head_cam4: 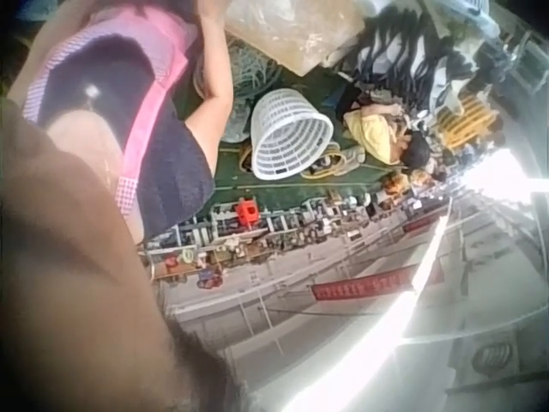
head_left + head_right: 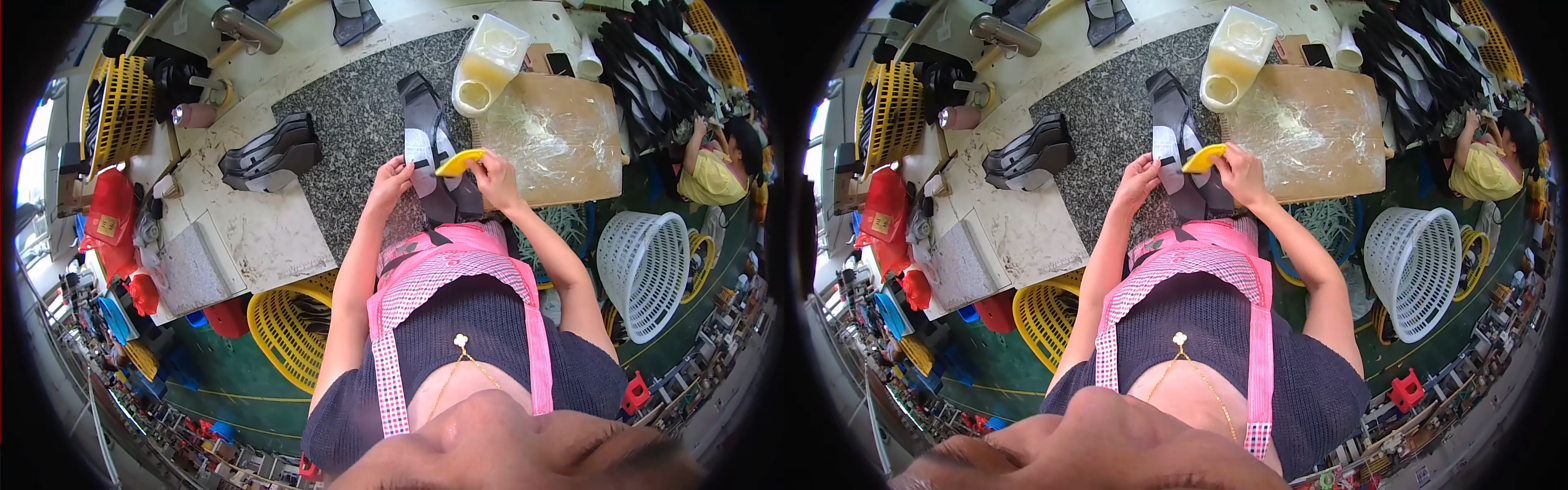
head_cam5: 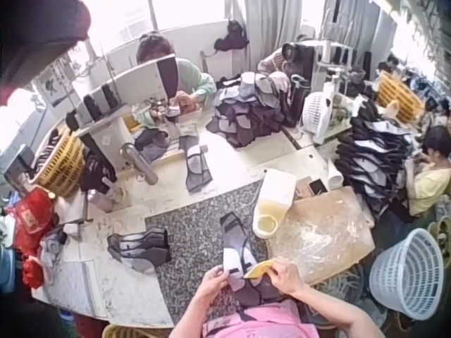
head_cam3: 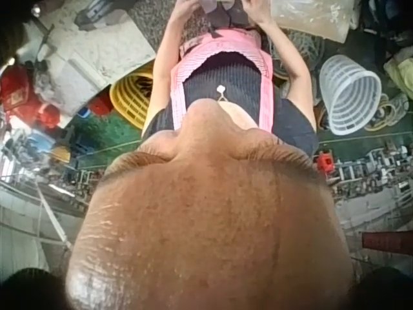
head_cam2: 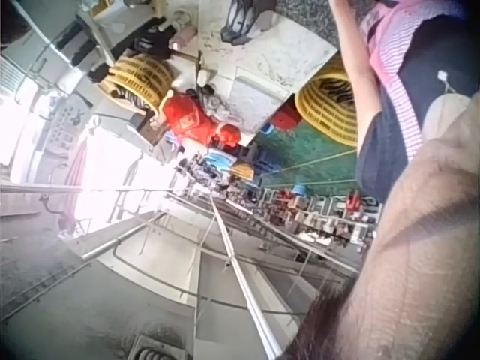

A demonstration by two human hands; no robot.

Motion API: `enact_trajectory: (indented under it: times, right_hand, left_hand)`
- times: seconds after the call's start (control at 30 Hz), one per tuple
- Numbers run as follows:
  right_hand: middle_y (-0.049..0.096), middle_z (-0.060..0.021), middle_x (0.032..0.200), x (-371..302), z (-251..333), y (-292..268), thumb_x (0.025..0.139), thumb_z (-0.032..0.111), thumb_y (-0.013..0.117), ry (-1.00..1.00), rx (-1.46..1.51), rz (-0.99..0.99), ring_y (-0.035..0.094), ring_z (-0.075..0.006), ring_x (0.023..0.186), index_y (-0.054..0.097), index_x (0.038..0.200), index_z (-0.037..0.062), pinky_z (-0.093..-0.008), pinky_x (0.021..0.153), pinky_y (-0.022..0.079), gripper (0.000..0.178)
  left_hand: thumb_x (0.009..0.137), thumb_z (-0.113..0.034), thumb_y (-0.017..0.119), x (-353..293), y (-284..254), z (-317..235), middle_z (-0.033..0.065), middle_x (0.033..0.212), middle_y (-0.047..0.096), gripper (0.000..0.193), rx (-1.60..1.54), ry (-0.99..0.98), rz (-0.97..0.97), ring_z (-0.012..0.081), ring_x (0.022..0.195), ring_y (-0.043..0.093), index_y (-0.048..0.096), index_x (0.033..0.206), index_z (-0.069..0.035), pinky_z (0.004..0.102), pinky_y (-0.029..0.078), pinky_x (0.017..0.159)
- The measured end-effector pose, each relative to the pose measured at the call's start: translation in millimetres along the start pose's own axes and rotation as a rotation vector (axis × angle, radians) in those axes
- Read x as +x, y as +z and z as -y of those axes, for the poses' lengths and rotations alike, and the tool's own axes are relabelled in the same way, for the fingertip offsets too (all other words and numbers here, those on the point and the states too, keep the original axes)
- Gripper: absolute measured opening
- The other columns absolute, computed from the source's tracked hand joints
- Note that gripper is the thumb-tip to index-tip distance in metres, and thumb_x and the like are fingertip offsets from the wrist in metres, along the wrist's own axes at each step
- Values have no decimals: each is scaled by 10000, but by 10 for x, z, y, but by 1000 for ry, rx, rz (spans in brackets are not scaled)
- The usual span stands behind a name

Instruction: Applying adhesive to shoe upper parts and stacking them in a manufacturing setting.

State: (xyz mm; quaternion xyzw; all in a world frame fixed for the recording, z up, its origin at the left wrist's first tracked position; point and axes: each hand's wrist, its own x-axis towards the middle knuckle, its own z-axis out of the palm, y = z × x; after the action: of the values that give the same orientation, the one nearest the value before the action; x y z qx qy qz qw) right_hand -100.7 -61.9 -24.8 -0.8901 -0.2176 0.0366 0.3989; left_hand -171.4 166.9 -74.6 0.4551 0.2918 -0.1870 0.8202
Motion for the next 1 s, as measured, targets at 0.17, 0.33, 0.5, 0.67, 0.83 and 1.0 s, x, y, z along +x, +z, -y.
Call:
enact_trajectory:
  times: [0.17, 0.33, 0.5, 0.67, 0.83, 1.0]
  right_hand:
    - [598, -100, 799, -36, 121, -44, 837, 122, 608, 44, 97, -96, 593, -315, 660, 613, 866, 45, -374, 535, 440, 82]
    - [616, -62, 824, -343, -35, -83, 839, 113, 593, -156, 44, -10, 624, -281, 692, 629, 909, 96, -349, 537, 472, 80]
    - [621, -29, 870, -423, 58, -175, 794, 78, 575, -211, -16, -41, 626, -263, 666, 637, 946, 136, -349, 522, 482, 175]
    - [625, -33, 897, -750, -179, -275, 722, 3, 539, -338, -116, 144, 631, -234, 666, 629, 950, 122, -345, 560, 493, 273]
    - [630, -35, 910, -728, -174, -260, 724, 7, 545, -348, -106, 60, 630, -236, 668, 628, 945, 113, -337, 559, 493, 260]
    - [635, -32, 906, -785, -236, -294, 737, 18, 553, -392, -90, 151, 634, -232, 667, 631, 937, 112, -339, 557, 494, 235]
  left_hand:
    - [909, -159, 574, 25, 0, 36, 12, 1014, 620, 261, -62, 38, 11, 98, 907, 593, 519, 1141, -54, 251, 487, 779]
    - [911, -141, 568, -5, 47, 19, 25, 1015, 621, 256, -52, 63, -22, 111, 918, 596, 516, 1142, -44, 262, 493, 792]
    - [904, -132, 579, -10, 35, 44, 28, 1007, 628, 245, -76, 110, -9, 112, 891, 603, 520, 1123, -38, 253, 497, 774]
    - [903, -139, 582, -19, 86, 9, 22, 1010, 627, 249, -25, 63, -64, 109, 904, 597, 524, 1124, -41, 257, 493, 785]
    - [901, -144, 585, 6, 38, 10, 17, 1021, 626, 254, -25, 67, -31, 104, 930, 586, 529, 1131, -52, 269, 479, 806]
    - [901, -131, 578, 0, 32, -72, 24, 1079, 608, 303, 4, -3, -18, 111, 961, 588, 499, 1181, -46, 249, 480, 825]
